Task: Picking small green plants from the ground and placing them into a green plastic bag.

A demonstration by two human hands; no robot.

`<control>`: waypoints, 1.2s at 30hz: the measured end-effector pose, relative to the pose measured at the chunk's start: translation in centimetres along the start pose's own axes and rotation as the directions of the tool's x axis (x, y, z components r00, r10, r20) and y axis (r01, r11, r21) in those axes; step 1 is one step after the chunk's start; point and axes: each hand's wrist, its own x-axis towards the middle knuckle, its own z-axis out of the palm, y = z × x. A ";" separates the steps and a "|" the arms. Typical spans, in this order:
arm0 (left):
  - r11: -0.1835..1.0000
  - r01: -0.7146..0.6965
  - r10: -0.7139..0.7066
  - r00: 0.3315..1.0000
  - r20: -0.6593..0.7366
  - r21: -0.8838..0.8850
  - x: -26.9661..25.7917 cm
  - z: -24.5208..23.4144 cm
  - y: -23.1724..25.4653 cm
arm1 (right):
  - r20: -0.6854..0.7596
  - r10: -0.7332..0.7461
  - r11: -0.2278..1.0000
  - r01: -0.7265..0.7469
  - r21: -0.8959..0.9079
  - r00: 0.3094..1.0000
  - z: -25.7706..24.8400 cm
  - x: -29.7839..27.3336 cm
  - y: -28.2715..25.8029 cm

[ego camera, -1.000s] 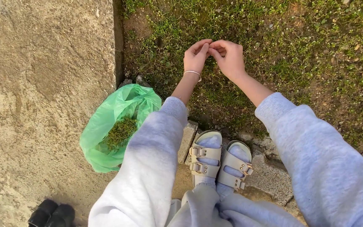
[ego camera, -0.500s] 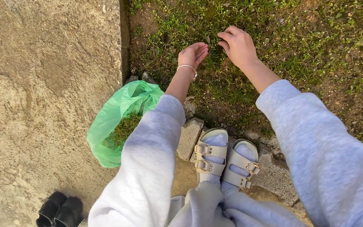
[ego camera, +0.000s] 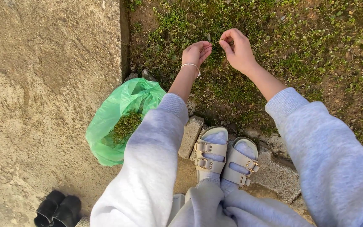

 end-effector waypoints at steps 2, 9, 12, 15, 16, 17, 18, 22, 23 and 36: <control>1.000 -0.002 0.002 1.000 0.023 0.020 -0.2 0.2 0.0 | 0.014 0.060 0.996 -0.061 0.060 0.998 0.3 -0.4 -1.7; 0.987 0.068 -0.047 0.989 0.141 -0.146 1.8 -1.4 -0.5 | 0.082 -0.315 0.934 0.324 -0.149 0.946 1.8 -0.4 -4.6; 0.985 0.095 -0.064 0.977 0.201 -0.146 1.3 -2.2 0.1 | -0.033 -0.319 0.945 0.316 -0.087 0.947 1.2 0.0 -4.3; 0.984 0.107 -0.077 0.978 0.195 -0.146 0.5 -2.6 0.6 | -0.234 -0.220 0.975 0.205 -0.089 0.947 0.2 2.1 -0.7; 0.980 0.115 -0.081 0.976 0.204 -0.164 0.3 -2.9 0.8 | -0.344 -0.204 0.972 0.148 -0.181 0.917 0.0 3.1 1.0; 0.981 0.108 -0.076 0.977 0.199 -0.160 0.2 -3.1 0.8 | -0.347 -0.205 0.973 0.152 -0.174 0.915 -0.3 3.9 2.2; 0.983 0.117 -0.086 0.975 0.205 -0.143 0.0 -3.4 0.6 | -0.351 -0.207 0.955 0.110 -0.276 0.913 -0.5 4.6 3.4; 0.983 0.146 -0.118 0.968 0.222 -0.114 -0.5 -4.6 -0.4 | -0.244 -0.215 0.880 0.079 -0.467 0.946 -0.9 7.6 5.8; 0.985 0.143 -0.118 0.967 0.226 -0.099 -0.9 -4.8 -0.1 | -0.259 -0.212 0.883 0.072 -0.464 0.942 -0.5 8.3 6.3; 0.989 0.143 -0.136 0.967 0.217 -0.020 0.1 -3.1 -1.8 | -0.300 -0.025 0.996 -0.003 -0.092 0.954 -2.1 6.0 2.8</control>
